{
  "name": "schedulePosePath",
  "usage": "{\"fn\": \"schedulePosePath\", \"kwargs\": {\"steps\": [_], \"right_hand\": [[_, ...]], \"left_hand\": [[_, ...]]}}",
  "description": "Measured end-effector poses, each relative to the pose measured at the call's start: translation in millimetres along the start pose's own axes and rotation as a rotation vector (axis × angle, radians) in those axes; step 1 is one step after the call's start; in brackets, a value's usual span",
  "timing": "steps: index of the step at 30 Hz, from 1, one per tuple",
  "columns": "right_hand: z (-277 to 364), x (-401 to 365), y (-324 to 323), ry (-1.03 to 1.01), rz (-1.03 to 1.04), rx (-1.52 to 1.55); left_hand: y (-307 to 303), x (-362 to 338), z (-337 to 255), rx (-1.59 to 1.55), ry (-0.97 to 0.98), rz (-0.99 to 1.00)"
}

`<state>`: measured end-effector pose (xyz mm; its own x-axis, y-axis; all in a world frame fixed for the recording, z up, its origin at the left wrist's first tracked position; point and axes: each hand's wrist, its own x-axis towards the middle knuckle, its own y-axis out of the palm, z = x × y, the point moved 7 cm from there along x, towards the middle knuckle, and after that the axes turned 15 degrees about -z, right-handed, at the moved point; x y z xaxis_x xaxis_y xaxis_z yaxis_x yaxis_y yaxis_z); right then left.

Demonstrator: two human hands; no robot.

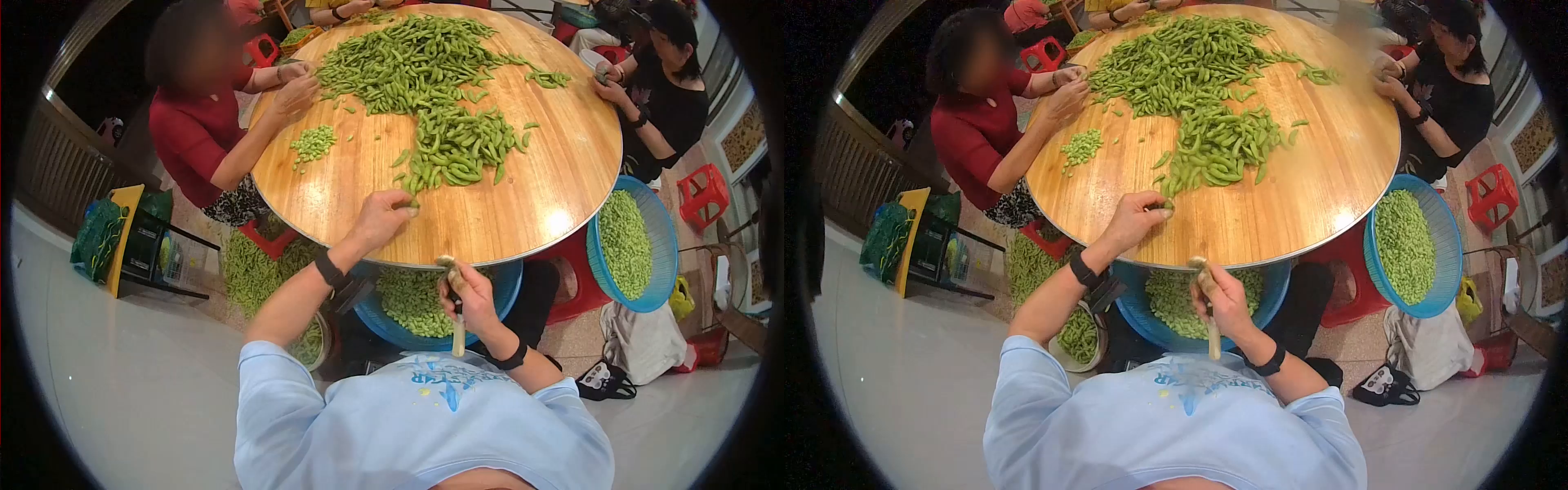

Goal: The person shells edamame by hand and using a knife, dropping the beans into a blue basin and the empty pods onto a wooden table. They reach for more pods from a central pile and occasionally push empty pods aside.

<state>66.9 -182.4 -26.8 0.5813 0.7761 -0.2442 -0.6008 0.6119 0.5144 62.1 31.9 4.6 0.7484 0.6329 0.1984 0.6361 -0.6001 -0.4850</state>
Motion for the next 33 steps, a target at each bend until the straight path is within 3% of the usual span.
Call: {"fn": "schedulePosePath", "kwargs": {"steps": [2,5,11,27,31,33], "right_hand": [[19,7,-4,-0.159,-0.092,-0.059],[28,12,8,-0.197,-0.112,-0.042],[21,14,14,-0.076,0.035,0.044],[21,8,13,-0.012,0.086,0.108],[23,8,11,0.066,0.104,0.184],[27,6,17,0.129,0.243,0.354]], "left_hand": [[5,-13,-13,-0.246,-0.11,0.074],[3,-41,-42,-0.383,-0.279,0.191],[13,-66,-42,-0.52,-0.431,0.244],[20,-73,-37,-0.674,-0.49,0.292],[30,-76,-35,-0.834,-0.545,0.415],[32,-76,-37,-0.903,-0.581,0.431]]}}
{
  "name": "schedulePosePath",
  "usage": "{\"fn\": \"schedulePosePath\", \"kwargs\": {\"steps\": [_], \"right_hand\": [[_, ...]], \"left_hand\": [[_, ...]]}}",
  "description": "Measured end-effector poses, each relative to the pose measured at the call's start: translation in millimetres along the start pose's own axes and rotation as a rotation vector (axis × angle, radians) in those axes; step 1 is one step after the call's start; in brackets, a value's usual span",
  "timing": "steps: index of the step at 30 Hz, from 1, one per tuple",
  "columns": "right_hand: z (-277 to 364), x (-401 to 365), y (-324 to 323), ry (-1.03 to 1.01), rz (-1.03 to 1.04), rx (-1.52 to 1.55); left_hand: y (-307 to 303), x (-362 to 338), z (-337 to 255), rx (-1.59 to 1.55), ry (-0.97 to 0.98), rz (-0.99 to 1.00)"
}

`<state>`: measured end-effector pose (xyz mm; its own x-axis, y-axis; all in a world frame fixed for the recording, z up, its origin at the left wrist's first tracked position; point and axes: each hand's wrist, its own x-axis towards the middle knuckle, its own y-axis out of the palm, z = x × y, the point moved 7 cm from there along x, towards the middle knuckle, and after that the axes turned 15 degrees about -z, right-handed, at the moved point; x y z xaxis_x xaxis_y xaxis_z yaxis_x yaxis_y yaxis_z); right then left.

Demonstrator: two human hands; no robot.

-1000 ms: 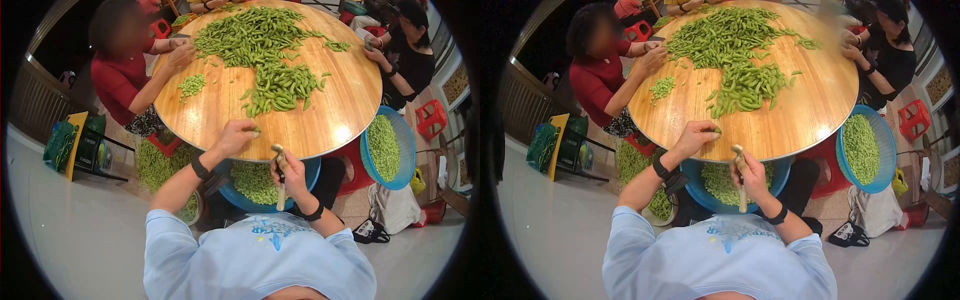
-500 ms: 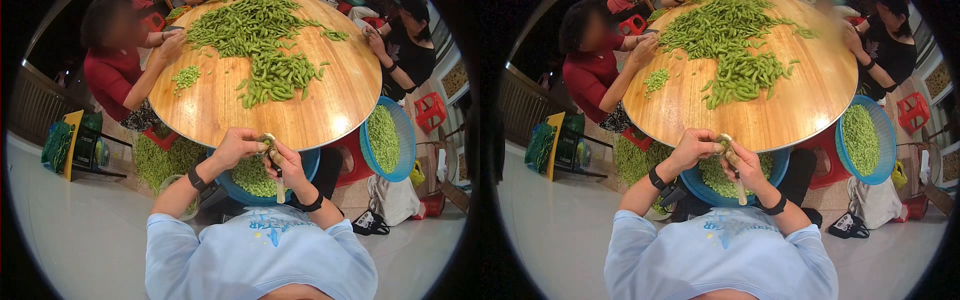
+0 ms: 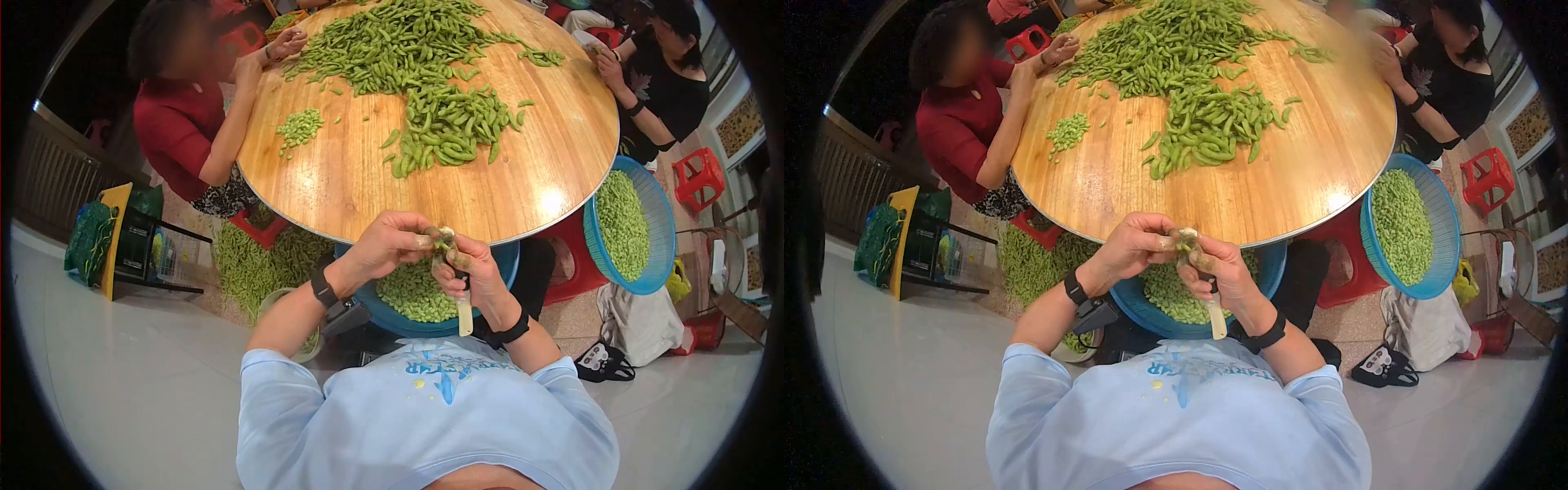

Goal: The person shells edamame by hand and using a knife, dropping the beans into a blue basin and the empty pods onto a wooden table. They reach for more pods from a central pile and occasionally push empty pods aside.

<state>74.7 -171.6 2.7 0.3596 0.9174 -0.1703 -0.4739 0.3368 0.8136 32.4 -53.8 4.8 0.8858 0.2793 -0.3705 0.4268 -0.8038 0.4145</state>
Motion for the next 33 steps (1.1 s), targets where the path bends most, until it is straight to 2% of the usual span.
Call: {"fn": "schedulePosePath", "kwargs": {"steps": [2,4,6,8,9,10,11,12,13,14,15,16,18,20,21,23,24,25,26,30,33], "right_hand": [[4,-4,3,-0.017,-0.026,-0.064],[4,-6,1,-0.034,-0.053,-0.133],[18,-6,-7,-0.443,-0.24,-0.687],[11,-5,-16,-0.306,-0.329,-0.625],[8,-4,-19,-0.32,-0.401,-0.631],[3,-2,-22,-0.311,-0.39,-0.584],[5,-3,-20,-0.385,-0.373,-0.608],[1,-2,-18,-0.375,-0.36,-0.558],[1,-3,-14,-0.403,-0.354,-0.545],[-2,-3,-17,-0.373,-0.323,-0.537],[-2,-4,-25,-0.4,-0.31,-0.6],[-3,-4,-31,-0.414,-0.294,-0.657],[17,-11,-31,-0.442,-0.339,-0.649],[30,-6,-31,-0.457,-0.368,-0.632],[37,-3,-32,-0.507,-0.403,-0.655],[47,10,-35,-0.589,-0.471,-0.704],[44,17,-38,-0.594,-0.469,-0.704],[48,18,-35,-0.736,-0.488,-0.854],[51,16,-31,-0.873,-0.506,-1.005],[54,13,-33,-0.875,-0.529,-1.024],[50,17,-41,-0.8,-0.563,-0.987]], "left_hand": [[9,-1,5,-0.155,-0.07,0.113],[15,-1,6,-0.184,-0.109,0.074],[15,0,10,-0.211,-0.141,0.039],[5,5,8,0.108,0.057,-0.093],[5,4,7,0.175,0.054,-0.125],[5,4,1,0.406,0.144,-0.173],[11,-3,-17,0.646,0.444,-0.177],[15,-13,-26,0.841,0.547,-0.194],[21,-29,-40,1.092,0.804,-0.204],[23,-41,-47,1.286,0.872,-0.187],[21,-53,-51,1.579,0.853,-0.19],[10,-64,-54,1.782,0.755,-0.191],[-22,-74,-60,1.958,0.548,-0.219],[-10,-76,-81,2.021,0.745,-0.251],[-10,-64,-81,2.024,0.739,-0.249],[-18,-25,-86,1.407,0.73,-0.321],[-17,-5,-82,1.361,0.792,-0.318],[-14,14,-79,1.311,0.851,-0.316],[-14,33,-76,1.355,0.875,-0.344],[-8,70,-72,1.495,0.883,-0.428],[-17,81,-70,1.465,0.845,-0.463]]}}
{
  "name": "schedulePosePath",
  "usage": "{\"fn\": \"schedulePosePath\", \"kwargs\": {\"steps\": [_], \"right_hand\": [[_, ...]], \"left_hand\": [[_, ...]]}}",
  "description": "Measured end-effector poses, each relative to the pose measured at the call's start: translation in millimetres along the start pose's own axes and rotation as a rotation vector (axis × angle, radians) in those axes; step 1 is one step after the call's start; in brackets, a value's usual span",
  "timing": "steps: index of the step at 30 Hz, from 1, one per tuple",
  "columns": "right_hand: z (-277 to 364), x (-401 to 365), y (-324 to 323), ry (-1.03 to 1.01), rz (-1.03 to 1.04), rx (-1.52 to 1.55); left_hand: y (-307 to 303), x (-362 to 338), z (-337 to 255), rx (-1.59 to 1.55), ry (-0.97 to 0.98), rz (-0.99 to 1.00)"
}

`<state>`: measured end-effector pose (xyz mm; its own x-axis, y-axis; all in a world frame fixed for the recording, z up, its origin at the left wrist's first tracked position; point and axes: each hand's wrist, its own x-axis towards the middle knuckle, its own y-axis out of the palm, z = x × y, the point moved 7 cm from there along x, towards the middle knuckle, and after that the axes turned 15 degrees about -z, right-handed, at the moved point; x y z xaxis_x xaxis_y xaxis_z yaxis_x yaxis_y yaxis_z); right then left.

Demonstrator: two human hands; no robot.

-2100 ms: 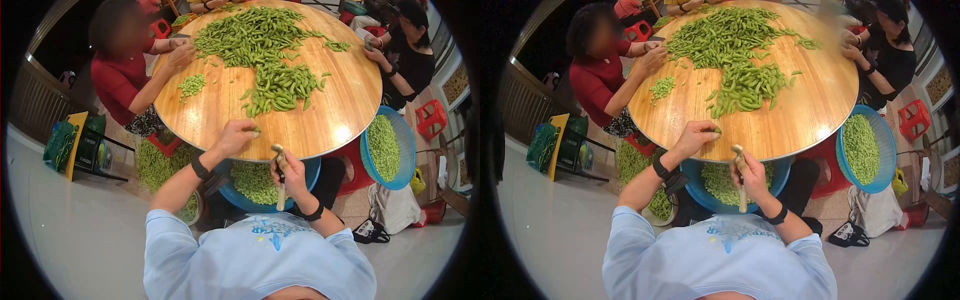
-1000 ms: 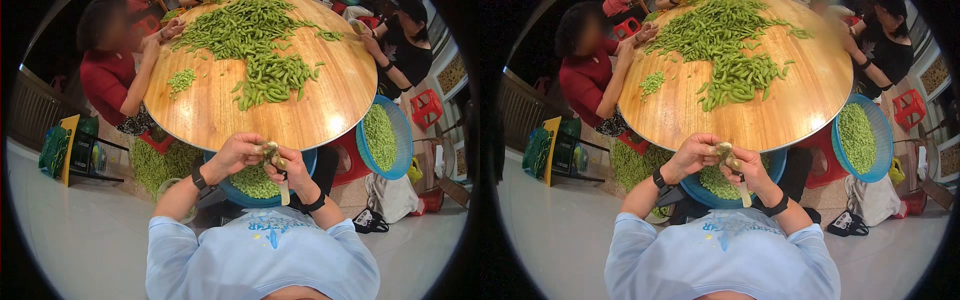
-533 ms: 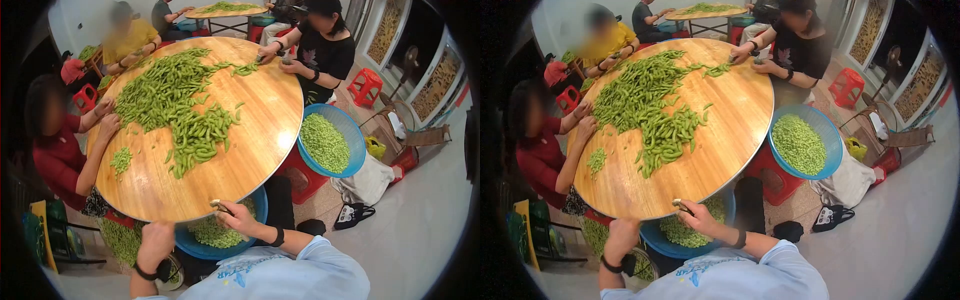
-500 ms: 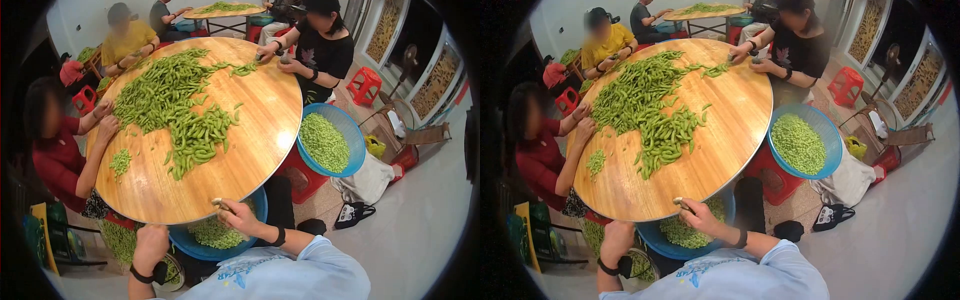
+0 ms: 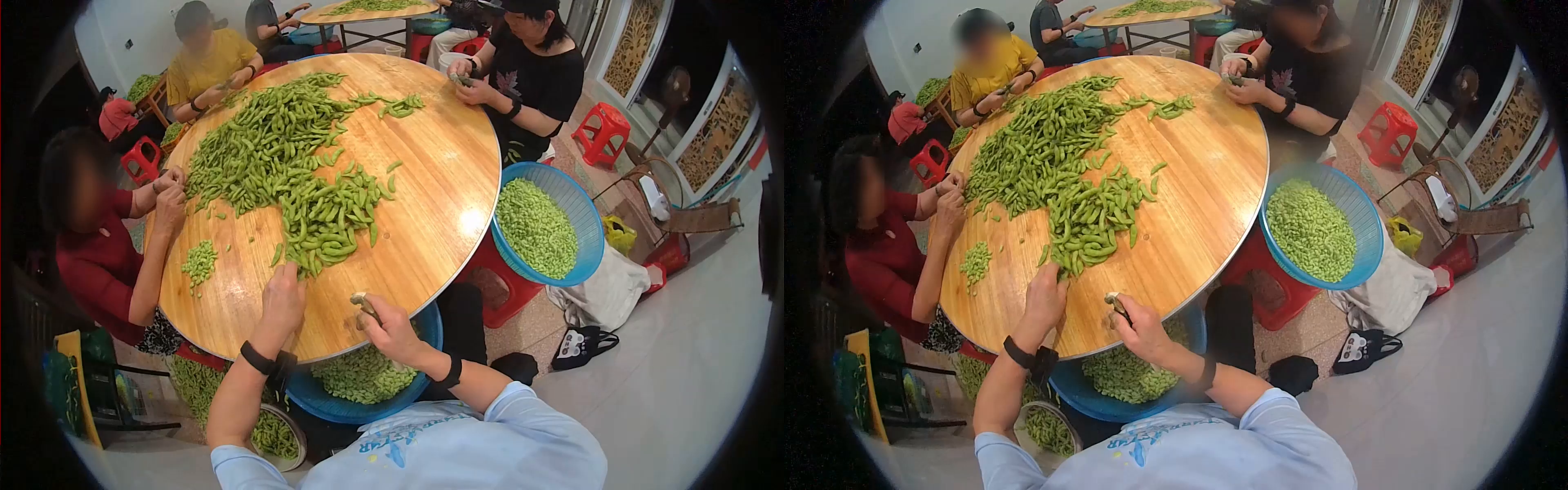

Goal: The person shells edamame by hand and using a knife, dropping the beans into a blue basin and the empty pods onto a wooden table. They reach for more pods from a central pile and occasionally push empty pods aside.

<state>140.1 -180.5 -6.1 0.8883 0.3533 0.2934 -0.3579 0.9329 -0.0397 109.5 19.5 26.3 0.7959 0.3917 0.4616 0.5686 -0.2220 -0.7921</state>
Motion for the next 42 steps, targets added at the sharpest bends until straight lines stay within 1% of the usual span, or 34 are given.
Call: {"fn": "schedulePosePath", "kwargs": {"steps": [2,3,4,5,6,8,9,11,13,14,16,17,19,20,22,23,25,27,29,31,34,37,39,40,41,42], "right_hand": [[2,-1,1,-0.092,-0.008,-0.018],[0,-1,0,-0.084,-0.004,-0.015],[0,-1,-3,-0.12,-0.022,-0.035],[-1,-4,-3,-0.147,-0.029,-0.046],[-10,-5,-2,-0.089,0.001,-0.07],[5,-2,-3,0.014,0.03,0.014],[-3,-4,0,0.066,0.02,0.063],[-7,-7,5,0.096,0.082,0.096],[2,-6,5,0.214,0.092,0.251],[4,-6,6,0.208,0.111,0.259],[5,-11,11,0.304,0.188,0.358],[8,-12,13,0.305,0.189,0.356],[10,-18,25,0.485,0.248,0.539],[12,-18,25,0.488,0.244,0.536],[11,-25,31,0.662,0.299,0.65],[12,-27,30,0.665,0.297,0.647],[18,-32,34,0.722,0.357,0.759],[22,-35,32,0.74,0.36,0.771],[23,-38,33,0.753,0.362,0.784],[22,-39,34,0.743,0.336,0.772],[25,-39,33,0.698,0.322,0.773],[20,-42,33,0.671,0.274,0.719],[20,-44,34,0.68,0.269,0.726],[19,-44,36,0.688,0.263,0.735],[19,-41,36,0.688,0.268,0.735],[19,-44,37,0.796,0.323,0.832]], "left_hand": [[-2,0,7,0.024,-0.002,-0.009],[-4,-2,10,0.045,-0.01,-0.018],[-3,-6,14,0.057,-0.029,-0.01],[-4,-8,13,0.002,0.041,-0.033],[-11,-10,12,-0.044,0.105,-0.059],[-17,-11,10,-0.111,0.061,-0.049],[-17,-14,17,-0.109,0.028,-0.054],[-24,-19,23,-0.079,-0.028,-0.076],[-31,-21,26,-0.165,-0.202,-0.081],[-37,-23,23,-0.154,-0.21,-0.097],[-26,-39,16,-0.85,-0.61,0.1],[-28,-45,8,-0.851,-0.611,0.1],[-27,-60,-17,-1.052,-0.646,0.202],[-27,-66,-26,-1.054,-0.62,0.241],[-23,-78,-32,-1.076,-0.619,0.27],[-21,-82,-35,-1.095,-0.615,0.291],[-22,-85,-36,-1.083,-0.618,0.287],[-27,-85,-37,-1.067,-0.595,0.237],[-28,-85,-38,-1.066,-0.596,0.234],[-27,-87,-38,-1.067,-0.593,0.236],[-27,-88,-41,-1.152,-0.539,0.178],[-23,-91,-37,-1.172,-0.587,0.17],[-15,-94,-33,-1.262,-0.655,0.2],[-14,-93,-29,-1.261,-0.652,0.195],[-6,-96,-28,-1.43,-0.807,0.278],[0,-103,-30,-1.597,-0.97,0.364]]}}
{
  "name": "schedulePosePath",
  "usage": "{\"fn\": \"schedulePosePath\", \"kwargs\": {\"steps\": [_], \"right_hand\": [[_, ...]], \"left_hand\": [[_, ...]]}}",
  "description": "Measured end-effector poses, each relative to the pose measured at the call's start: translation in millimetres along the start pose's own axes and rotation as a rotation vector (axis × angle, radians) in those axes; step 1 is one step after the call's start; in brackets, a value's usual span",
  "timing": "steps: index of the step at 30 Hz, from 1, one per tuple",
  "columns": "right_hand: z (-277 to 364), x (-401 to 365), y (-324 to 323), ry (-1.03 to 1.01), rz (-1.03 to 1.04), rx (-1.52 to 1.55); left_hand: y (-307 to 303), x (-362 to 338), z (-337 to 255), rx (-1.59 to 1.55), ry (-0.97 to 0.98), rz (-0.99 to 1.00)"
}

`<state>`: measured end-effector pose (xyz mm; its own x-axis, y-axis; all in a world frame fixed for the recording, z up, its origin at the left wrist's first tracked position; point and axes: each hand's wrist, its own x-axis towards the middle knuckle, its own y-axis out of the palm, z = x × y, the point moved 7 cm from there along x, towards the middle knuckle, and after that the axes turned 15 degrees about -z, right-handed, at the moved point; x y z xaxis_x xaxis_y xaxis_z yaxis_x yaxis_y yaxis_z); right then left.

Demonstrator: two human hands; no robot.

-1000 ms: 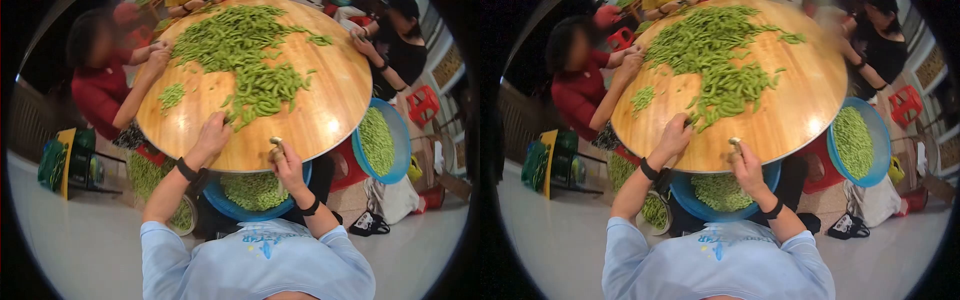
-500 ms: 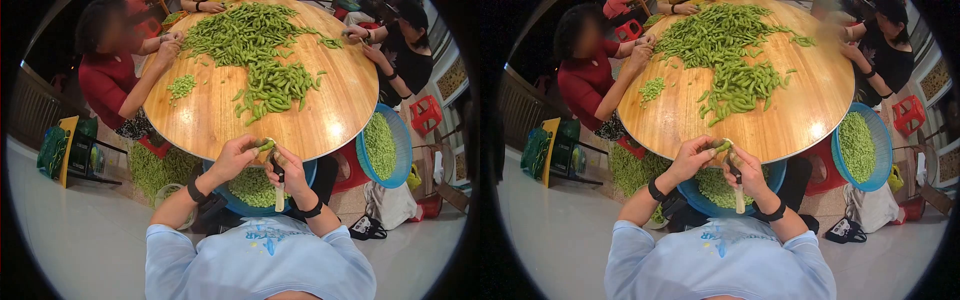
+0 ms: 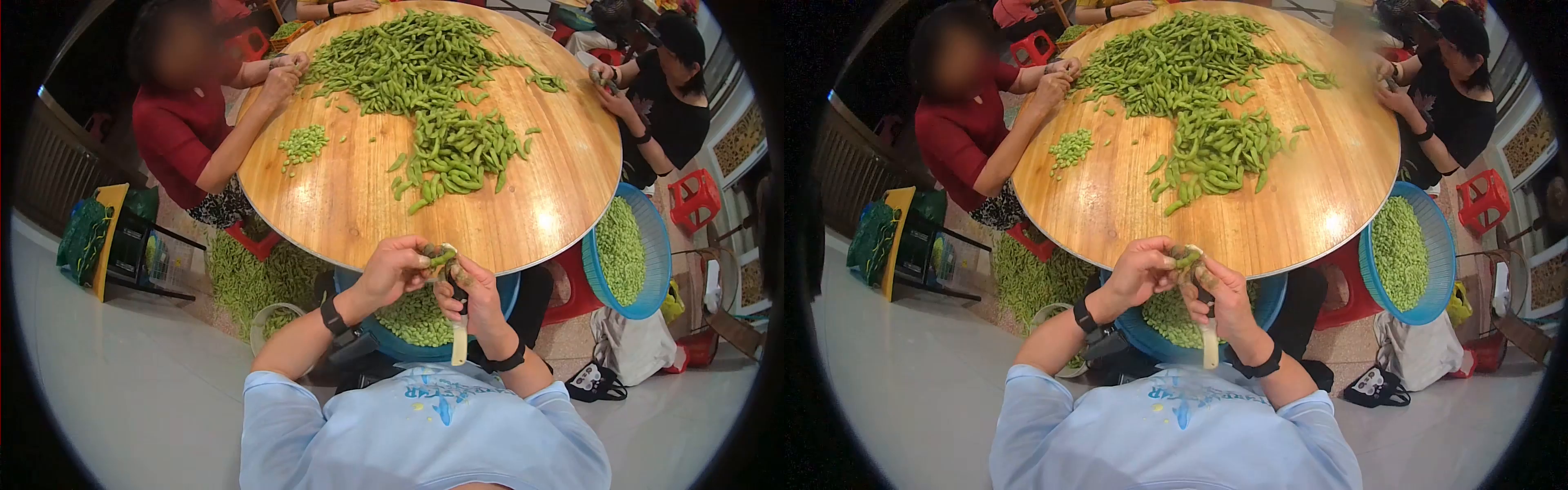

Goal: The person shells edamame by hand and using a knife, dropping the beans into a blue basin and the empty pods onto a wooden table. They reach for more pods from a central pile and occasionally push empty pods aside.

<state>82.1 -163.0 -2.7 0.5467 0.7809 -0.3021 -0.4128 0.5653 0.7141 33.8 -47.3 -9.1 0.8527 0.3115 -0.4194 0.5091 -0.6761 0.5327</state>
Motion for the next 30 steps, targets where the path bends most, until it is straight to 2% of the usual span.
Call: {"fn": "schedulePosePath", "kwargs": {"steps": [1,3,5,7,8,10,11,13,17,19,20,22,23,25,26,28,30], "right_hand": [[-3,-2,1,0.114,0.044,0.095],[0,-4,4,0.182,0.098,0.139],[-3,-5,5,0.311,0.104,0.271],[-3,-3,0,0.265,0.037,0.229],[-2,0,-5,0.218,-0.029,0.187],[-3,0,-4,0.237,-0.035,0.193],[-6,-2,-3,0.26,-0.039,0.198],[-10,-1,-5,0.27,-0.036,0.208],[-10,-5,-2,0.201,-0.049,0.154],[-9,-6,-4,0.148,-0.059,0.116],[-6,-6,-5,0.1,-0.065,0.073],[-5,-4,-8,0.029,-0.078,0.002],[-2,-2,-9,-0.04,-0.088,-0.073],[1,-1,-12,-0.086,-0.09,-0.134],[4,1,-12,-0.132,-0.086,-0.196],[7,2,-13,-0.169,-0.092,-0.293],[3,2,-14,-0.195,-0.101,-0.392]], "left_hand": [[-3,-1,2,-0.004,-0.003,-0.005],[9,-8,13,-0.254,-0.27,0.165],[10,-9,9,-0.184,-0.226,0.093],[10,-10,7,-0.111,-0.185,0.021],[10,-12,-11,0.277,0.217,-0.005],[35,-38,-45,1.019,0.977,-0.021],[33,-38,-43,1.02,0.971,-0.022],[43,-52,-43,1.384,1.376,-0.05],[45,-52,-40,1.207,1.275,-0.031],[23,-31,-29,0.734,0.751,-0.172],[24,-30,-29,0.734,0.752,-0.169],[11,-19,-9,0.401,0.283,-0.222],[8,-17,-10,0.402,0.282,-0.221],[8,-13,2,0.112,-0.02,-0.077],[11,-14,3,0.117,-0.018,-0.074],[13,-21,-4,0.433,0.193,-0.229],[12,-22,-5,0.487,0.246,-0.238]]}}
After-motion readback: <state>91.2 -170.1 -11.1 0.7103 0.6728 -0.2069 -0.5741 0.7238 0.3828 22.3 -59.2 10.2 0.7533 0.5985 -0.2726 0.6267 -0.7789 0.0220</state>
